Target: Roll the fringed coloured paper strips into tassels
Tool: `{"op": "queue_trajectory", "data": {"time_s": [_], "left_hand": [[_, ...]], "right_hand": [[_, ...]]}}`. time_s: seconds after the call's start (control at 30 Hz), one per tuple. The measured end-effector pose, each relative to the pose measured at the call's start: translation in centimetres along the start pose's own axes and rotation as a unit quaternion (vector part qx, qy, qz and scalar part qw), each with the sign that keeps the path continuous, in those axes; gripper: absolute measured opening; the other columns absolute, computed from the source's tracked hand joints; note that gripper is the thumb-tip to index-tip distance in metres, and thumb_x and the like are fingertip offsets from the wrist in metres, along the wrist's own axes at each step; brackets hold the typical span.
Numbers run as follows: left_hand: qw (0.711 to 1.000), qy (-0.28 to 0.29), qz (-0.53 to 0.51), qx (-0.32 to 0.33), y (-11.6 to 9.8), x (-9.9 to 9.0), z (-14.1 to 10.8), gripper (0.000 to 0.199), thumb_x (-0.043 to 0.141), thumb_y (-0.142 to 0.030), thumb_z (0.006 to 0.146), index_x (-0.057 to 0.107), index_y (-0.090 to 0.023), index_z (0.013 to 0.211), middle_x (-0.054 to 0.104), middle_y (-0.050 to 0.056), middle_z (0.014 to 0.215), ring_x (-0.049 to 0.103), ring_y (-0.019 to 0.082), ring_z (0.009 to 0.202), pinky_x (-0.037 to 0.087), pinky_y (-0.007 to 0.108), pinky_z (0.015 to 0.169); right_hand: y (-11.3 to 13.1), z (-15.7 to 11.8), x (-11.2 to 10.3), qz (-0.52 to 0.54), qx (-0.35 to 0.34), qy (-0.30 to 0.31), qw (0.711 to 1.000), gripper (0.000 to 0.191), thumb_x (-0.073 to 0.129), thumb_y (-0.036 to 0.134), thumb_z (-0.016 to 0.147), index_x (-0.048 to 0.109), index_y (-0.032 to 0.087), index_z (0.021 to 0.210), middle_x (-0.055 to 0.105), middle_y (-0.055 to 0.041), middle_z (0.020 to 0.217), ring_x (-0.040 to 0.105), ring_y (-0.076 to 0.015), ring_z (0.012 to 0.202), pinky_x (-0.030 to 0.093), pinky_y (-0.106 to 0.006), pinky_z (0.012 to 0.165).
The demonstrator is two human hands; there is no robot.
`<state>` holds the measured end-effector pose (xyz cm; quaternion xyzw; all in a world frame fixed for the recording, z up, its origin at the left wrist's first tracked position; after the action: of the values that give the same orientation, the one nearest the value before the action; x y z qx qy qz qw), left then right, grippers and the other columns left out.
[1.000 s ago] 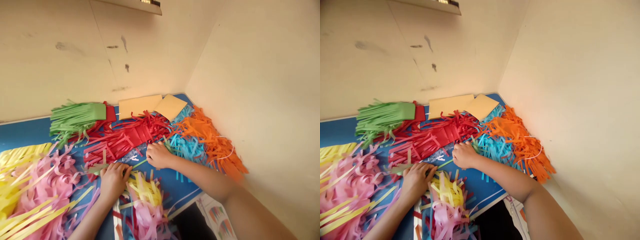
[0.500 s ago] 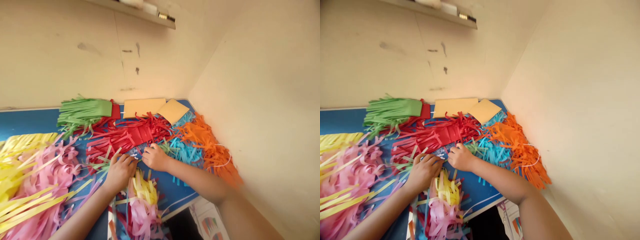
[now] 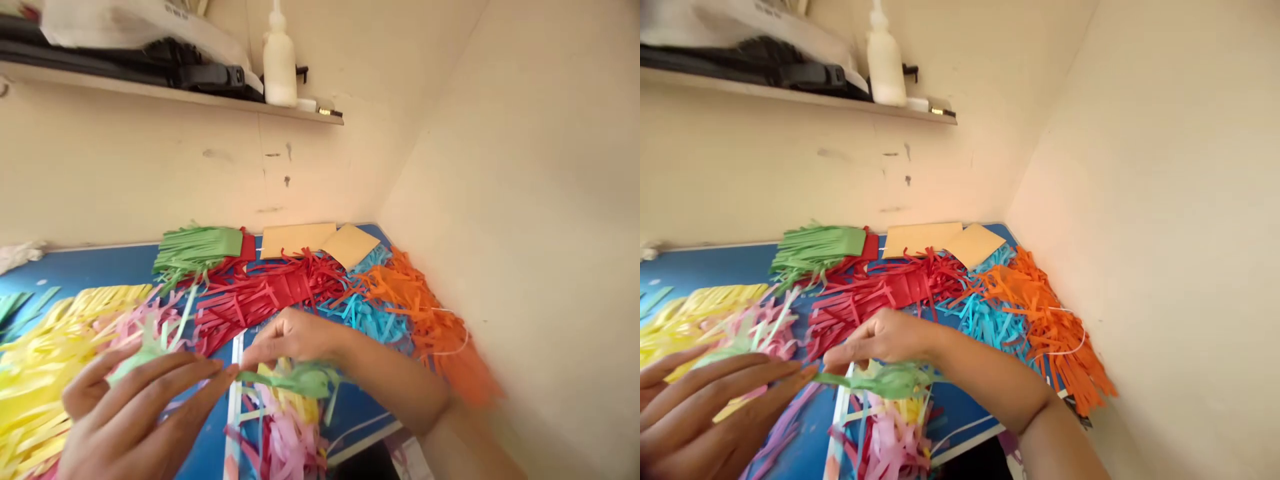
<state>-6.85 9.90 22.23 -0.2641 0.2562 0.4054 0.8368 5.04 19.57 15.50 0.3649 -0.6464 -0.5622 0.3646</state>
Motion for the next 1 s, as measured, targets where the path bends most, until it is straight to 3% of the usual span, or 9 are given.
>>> {"op": "queue_trajectory", "data": {"time_s": [0.1,0.2,0.3,0.43,0.57,0.7,0.83,1.0], "left_hand": [[0.998,0.009,0.046,0.039,-2.4,0.5,0.0,0.045,0.054,-0.026,0.085,0.06,-0.051,0.122,0.075,-0.006,0.081,0.068,0.023,0.075,0.041,0.051,0.099],[0.999,0.006,0.044,0.008,-2.7,1.3,-0.1,0.037,0.054,-0.025,0.086,0.063,-0.044,0.117,0.074,-0.004,0.079,0.067,0.022,0.074,0.045,0.046,0.083],[0.998,-0.019,0.049,0.017,-3.1,1.7,-0.1,0.027,0.055,-0.021,0.087,0.067,-0.039,0.103,0.073,-0.005,0.075,0.066,0.021,0.071,0.043,0.045,0.082],[0.999,-0.038,0.005,-0.027,-2.9,2.3,0.2,0.015,0.057,-0.024,0.09,0.068,-0.034,0.093,0.073,-0.003,0.076,0.066,0.018,0.07,0.048,0.04,0.08],[0.983,-0.038,-0.109,-0.144,-1.9,3.3,-0.4,0.012,0.059,-0.03,0.09,0.07,-0.029,0.086,0.073,-0.001,0.08,0.069,0.015,0.072,0.056,0.026,0.064],[0.957,-0.042,-0.188,-0.218,-1.2,4.6,-1.3,0.016,0.062,-0.035,0.088,0.073,-0.027,0.08,0.074,0.0,0.076,0.071,0.014,0.065,0.058,0.02,0.057],[0.935,-0.053,-0.235,-0.261,-0.7,5.1,-2.0,0.015,0.067,-0.035,0.084,0.075,-0.026,0.077,0.074,0.0,0.072,0.07,0.014,0.063,0.057,0.02,0.057],[0.928,-0.044,-0.253,-0.269,-0.8,4.9,-2.1,0.013,0.066,-0.031,0.085,0.078,-0.026,0.085,0.075,0.002,0.079,0.071,0.015,0.069,0.057,0.019,0.061]], "right_hand": [[-2.0,0.6,1.6,0.14,0.036,0.026,0.989,0.051,0.085,0.06,0.059,0.073,0.014,0.075,0.06,0.004,0.061,0.047,-0.0079,0.058,0.035,-0.022,0.059],[-3.4,0.2,2.5,0.228,0.039,0.025,0.973,0.051,0.084,0.06,0.061,0.071,0.012,0.071,0.06,0.0014,0.058,0.048,-0.0085,0.055,0.036,-0.024,0.059],[-4.3,-0.6,3.2,0.26,0.053,0.032,0.964,0.05,0.082,0.059,0.065,0.07,0.01,0.069,0.063,-0.0016,0.059,0.043,-0.0064,0.048,0.031,-0.023,0.05],[-5.4,-1.4,2.6,0.283,0.072,-0.037,0.956,0.043,0.091,0.045,0.054,0.069,0.01,0.064,0.066,-0.002,0.061,0.032,-0.001,0.038,0.016,-0.02,0.039],[-5.3,-2.1,1.7,0.309,0.019,-0.119,0.943,0.042,0.091,0.045,0.056,0.07,0.011,0.068,0.064,-0.001,0.057,0.045,-0.0042,0.039,0.027,-0.017,0.038],[-5.1,-2.5,1.6,0.316,0.001,-0.159,0.936,0.04,0.09,0.042,0.061,0.065,0.012,0.069,0.062,0.0009,0.05,0.053,-0.0081,0.037,0.037,-0.016,0.036],[-4.8,-2.4,1.8,0.349,-0.005,-0.171,0.921,0.044,0.093,0.036,0.057,0.066,0.015,0.084,0.065,0.0032,0.058,0.062,-0.0117,0.041,0.042,-0.015,0.033],[-4.6,-2.1,1.5,0.342,-0.021,-0.182,0.922,0.038,0.092,0.034,0.059,0.067,0.014,0.08,0.065,0.002,0.051,0.061,-0.0096,0.042,0.044,-0.012,0.038]]}}
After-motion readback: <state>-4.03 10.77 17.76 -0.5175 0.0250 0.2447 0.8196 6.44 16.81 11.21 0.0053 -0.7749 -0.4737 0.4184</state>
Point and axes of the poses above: each hand's wrist, its own z-axis towards the middle knuckle, its own x-axis out of the palm, y = z × x, the point moved 9 cm from there along z, towards the middle knuckle
